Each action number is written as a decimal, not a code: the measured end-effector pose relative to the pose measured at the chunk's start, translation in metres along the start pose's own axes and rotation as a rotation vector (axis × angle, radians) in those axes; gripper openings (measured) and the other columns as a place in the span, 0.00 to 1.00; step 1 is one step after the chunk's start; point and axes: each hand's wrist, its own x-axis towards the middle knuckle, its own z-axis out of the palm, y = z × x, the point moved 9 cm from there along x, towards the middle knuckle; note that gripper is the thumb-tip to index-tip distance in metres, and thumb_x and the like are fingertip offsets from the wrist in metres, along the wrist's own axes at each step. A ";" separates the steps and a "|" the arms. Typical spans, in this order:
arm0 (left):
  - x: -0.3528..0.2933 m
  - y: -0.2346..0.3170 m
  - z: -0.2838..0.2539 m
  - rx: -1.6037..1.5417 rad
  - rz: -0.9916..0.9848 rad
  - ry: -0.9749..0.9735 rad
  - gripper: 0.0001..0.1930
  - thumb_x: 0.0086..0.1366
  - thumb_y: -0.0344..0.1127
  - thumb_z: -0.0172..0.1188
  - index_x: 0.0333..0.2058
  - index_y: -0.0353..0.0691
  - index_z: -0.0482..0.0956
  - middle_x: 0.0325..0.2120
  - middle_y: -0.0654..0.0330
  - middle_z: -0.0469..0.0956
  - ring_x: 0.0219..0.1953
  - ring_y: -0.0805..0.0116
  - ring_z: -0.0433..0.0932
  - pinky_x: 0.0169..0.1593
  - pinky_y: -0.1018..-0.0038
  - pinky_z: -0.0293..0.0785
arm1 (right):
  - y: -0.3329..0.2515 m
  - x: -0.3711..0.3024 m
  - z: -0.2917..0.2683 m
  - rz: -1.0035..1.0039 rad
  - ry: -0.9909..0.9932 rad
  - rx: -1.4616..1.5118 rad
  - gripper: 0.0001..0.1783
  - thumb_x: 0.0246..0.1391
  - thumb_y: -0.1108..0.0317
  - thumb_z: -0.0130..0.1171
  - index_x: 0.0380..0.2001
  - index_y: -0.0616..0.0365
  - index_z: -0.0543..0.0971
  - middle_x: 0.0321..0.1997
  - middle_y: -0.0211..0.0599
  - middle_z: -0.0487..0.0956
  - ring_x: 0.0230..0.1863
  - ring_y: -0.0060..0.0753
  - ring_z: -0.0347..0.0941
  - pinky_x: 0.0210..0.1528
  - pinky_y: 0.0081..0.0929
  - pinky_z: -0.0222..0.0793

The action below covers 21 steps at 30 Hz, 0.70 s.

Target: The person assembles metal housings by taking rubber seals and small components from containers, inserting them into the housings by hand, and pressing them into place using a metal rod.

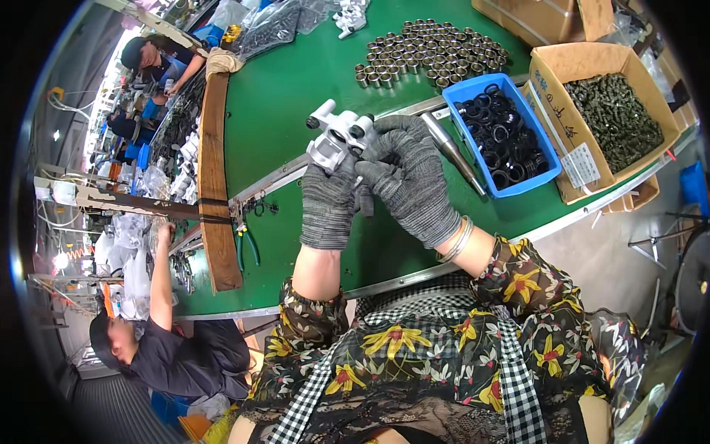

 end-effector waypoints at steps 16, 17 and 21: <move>0.005 0.038 0.017 0.539 0.093 0.036 0.11 0.60 0.33 0.61 0.40 0.36 0.78 0.30 0.61 0.79 0.31 0.72 0.76 0.36 0.73 0.72 | -0.008 0.010 0.004 -0.159 -0.077 -0.325 0.12 0.44 0.72 0.65 0.33 0.61 0.75 0.45 0.44 0.73 0.47 0.45 0.71 0.51 0.35 0.69; 0.005 0.039 0.024 0.588 0.105 -0.016 0.11 0.65 0.37 0.57 0.42 0.38 0.77 0.31 0.60 0.79 0.32 0.69 0.76 0.36 0.71 0.72 | -0.005 0.013 0.000 -0.162 -0.081 -0.273 0.13 0.44 0.72 0.66 0.34 0.61 0.74 0.43 0.43 0.73 0.46 0.42 0.72 0.49 0.34 0.70; 0.013 0.029 0.012 0.773 0.347 -0.019 0.12 0.63 0.35 0.58 0.43 0.38 0.77 0.32 0.62 0.79 0.32 0.72 0.76 0.37 0.72 0.73 | 0.025 0.014 0.010 0.490 -0.140 0.421 0.17 0.44 0.70 0.68 0.36 0.60 0.71 0.38 0.35 0.73 0.40 0.32 0.72 0.45 0.30 0.72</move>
